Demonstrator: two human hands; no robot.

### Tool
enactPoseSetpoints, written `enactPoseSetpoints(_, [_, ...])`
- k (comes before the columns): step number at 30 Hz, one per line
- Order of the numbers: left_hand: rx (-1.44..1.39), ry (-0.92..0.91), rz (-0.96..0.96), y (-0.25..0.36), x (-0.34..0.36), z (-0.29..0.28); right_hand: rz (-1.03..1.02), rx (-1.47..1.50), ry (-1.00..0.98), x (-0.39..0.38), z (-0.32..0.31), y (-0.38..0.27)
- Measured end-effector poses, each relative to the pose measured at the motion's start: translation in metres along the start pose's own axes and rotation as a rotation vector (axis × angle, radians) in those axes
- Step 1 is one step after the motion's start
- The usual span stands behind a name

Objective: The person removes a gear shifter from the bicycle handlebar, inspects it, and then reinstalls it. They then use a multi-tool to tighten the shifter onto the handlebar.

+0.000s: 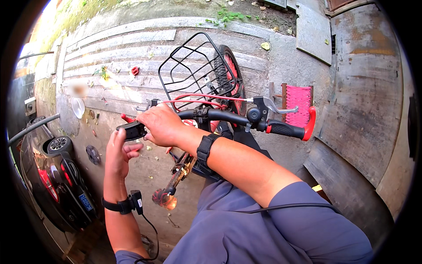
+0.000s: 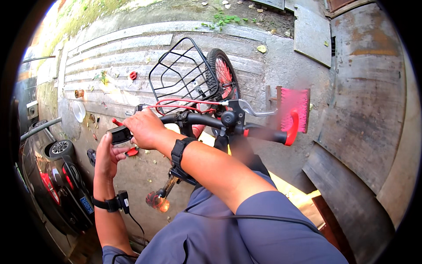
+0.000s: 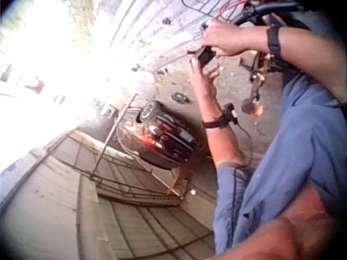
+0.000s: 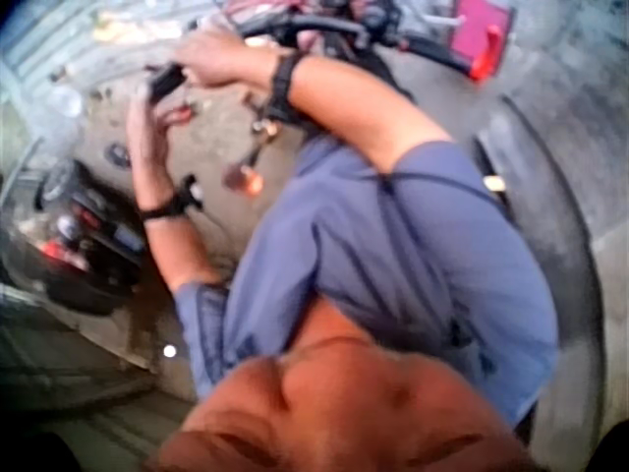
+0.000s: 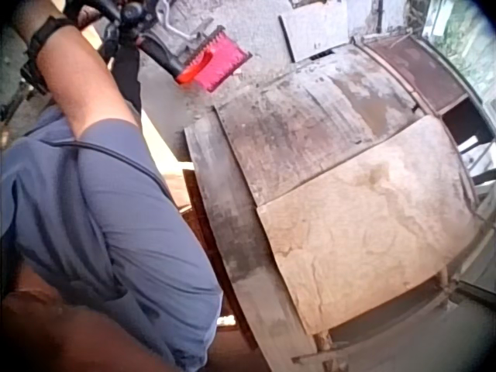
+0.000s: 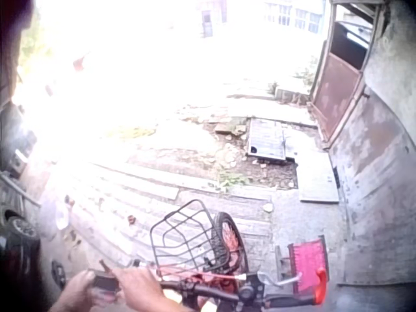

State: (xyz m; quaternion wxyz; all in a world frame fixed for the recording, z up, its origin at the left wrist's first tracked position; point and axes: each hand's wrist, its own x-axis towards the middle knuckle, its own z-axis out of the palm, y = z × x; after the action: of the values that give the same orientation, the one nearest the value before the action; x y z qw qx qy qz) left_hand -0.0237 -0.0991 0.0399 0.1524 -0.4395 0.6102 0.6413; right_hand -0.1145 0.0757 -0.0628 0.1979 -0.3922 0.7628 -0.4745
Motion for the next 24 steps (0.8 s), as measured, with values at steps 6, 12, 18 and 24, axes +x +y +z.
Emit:
enactPoseSetpoints(6, [0.157,0.159,-0.073,0.011,0.018,0.007,-0.004,0.003,0.016,-0.001,0.005,-0.002])
enactPoseSetpoints(12, [0.217,0.137,0.015,0.017,0.024,0.01,-0.051,0.006,0.199,-0.002,0.014,0.001])
enactPoseSetpoints(18, [0.746,0.106,0.344,0.035,0.025,0.017,0.004,0.026,0.149,0.001,0.008,-0.003])
enactPoseSetpoints(24, [1.31,0.063,0.79,0.06,0.002,0.051,0.054,0.175,-0.003,0.003,-0.012,0.001])
